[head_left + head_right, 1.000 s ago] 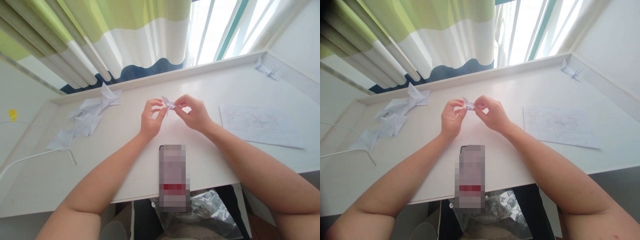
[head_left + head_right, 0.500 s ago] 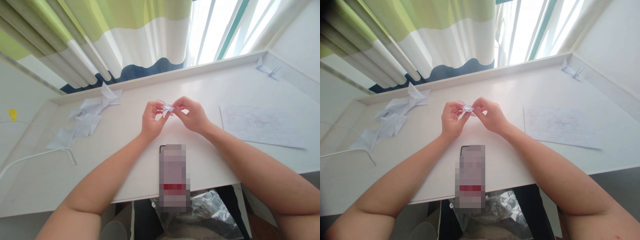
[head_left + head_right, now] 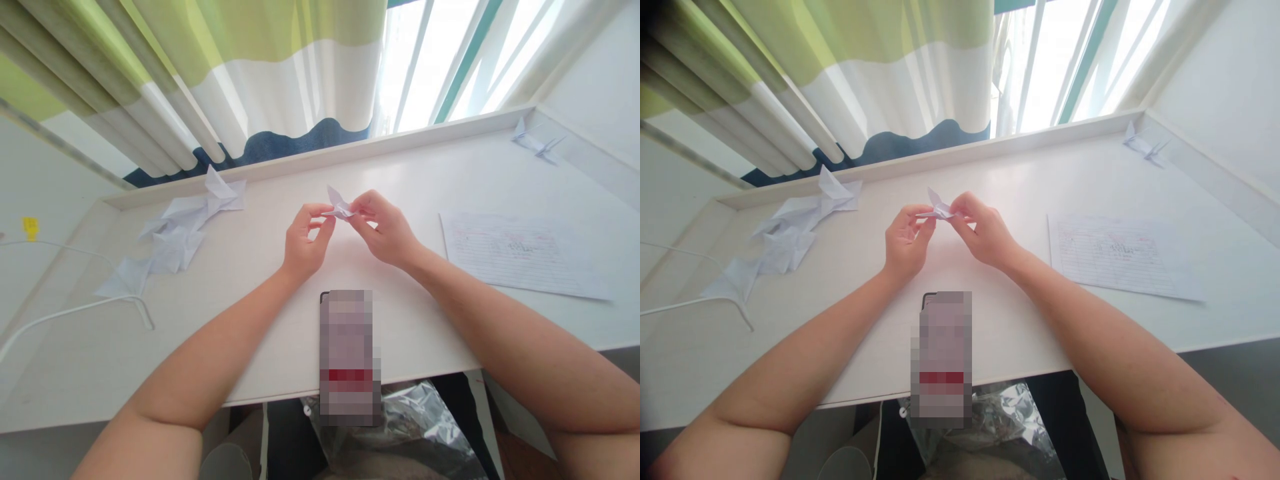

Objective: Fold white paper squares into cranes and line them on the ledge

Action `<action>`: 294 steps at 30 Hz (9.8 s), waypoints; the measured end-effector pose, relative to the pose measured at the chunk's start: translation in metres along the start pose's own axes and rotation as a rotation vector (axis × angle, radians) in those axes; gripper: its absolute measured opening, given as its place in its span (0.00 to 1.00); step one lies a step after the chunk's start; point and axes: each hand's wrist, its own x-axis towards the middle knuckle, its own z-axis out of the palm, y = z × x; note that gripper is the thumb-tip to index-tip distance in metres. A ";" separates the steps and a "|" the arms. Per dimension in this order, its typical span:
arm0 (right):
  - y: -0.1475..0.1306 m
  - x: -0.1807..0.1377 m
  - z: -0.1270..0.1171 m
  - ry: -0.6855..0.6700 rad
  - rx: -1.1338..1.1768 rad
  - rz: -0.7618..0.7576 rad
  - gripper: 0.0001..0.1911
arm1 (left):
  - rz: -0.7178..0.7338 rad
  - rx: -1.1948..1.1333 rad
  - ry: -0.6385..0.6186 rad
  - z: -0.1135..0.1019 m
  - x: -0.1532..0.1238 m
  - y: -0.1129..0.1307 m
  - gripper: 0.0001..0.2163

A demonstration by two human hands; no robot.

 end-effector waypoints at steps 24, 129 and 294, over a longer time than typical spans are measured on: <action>-0.010 0.000 -0.001 0.028 -0.033 -0.107 0.07 | 0.163 0.118 0.013 -0.002 0.000 0.014 0.05; -0.013 0.001 0.001 0.084 0.055 -0.169 0.10 | -0.001 -0.140 -0.019 0.003 -0.006 0.024 0.11; -0.008 -0.001 0.007 0.012 0.080 0.089 0.09 | -0.079 -0.026 0.055 0.007 -0.001 0.004 0.02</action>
